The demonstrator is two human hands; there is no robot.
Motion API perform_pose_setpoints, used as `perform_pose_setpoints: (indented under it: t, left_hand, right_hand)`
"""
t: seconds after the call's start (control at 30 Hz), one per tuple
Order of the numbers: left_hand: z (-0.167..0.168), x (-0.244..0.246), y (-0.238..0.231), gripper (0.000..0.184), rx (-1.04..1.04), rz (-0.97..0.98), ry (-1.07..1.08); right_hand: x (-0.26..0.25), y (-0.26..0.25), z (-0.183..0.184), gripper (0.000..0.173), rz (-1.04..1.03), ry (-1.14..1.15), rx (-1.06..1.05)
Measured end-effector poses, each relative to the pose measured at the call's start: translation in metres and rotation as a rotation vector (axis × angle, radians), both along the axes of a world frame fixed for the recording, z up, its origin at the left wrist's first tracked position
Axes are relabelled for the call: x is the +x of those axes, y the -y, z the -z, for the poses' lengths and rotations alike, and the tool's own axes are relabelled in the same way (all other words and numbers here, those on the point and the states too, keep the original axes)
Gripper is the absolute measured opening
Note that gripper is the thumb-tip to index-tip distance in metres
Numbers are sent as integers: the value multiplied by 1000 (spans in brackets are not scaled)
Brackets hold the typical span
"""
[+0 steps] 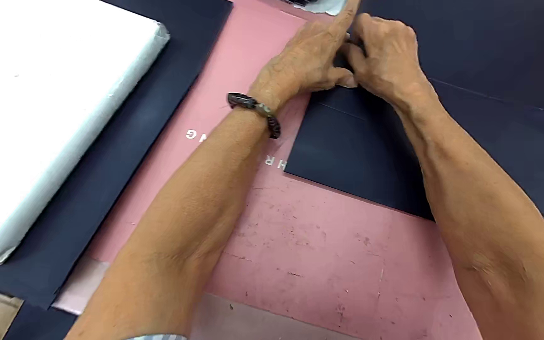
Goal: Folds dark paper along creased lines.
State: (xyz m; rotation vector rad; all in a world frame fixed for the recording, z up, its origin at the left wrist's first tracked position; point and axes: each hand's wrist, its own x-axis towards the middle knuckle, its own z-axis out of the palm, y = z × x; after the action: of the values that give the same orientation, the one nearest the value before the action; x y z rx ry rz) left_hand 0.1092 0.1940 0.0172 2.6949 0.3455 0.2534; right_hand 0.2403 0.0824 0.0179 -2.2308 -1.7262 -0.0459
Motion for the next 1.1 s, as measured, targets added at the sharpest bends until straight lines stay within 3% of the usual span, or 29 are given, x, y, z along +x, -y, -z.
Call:
perform_pose_setpoints:
  t: [0.13, 0.3, 0.4, 0.53, 0.7, 0.77, 0.87, 1.1]
  left_hand:
    - [4, 0, -5, 89, 50, 50, -3]
    - [-4, -1, 4, 56, 160, 59, -118]
    - [-6, -2, 7, 52, 186, 58, -153]
    - [-11, 1, 11, 52, 169, 53, -168]
    - [-4, 19, 27, 84, 227, 43, -80]
    - [1, 25, 33, 83, 232, 59, -51]
    - [3, 23, 35, 82, 229, 11, -52]
    - [1, 20, 36, 82, 219, -52, -82]
  right_hand:
    - [10, 14, -10, 35, 66, 94, -139]
    - [41, 58, -11, 33, 117, 106, -152]
    - [58, 84, -9, 34, 144, 108, -142]
    - [74, 114, -9, 35, 233, 83, -135]
    - [60, 96, -7, 41, 235, 73, -73]
    - [46, 74, -4, 44, 207, 78, -45]
    - [31, 54, -6, 35, 198, 70, -90]
    - [66, 104, -7, 32, 273, 67, -111]
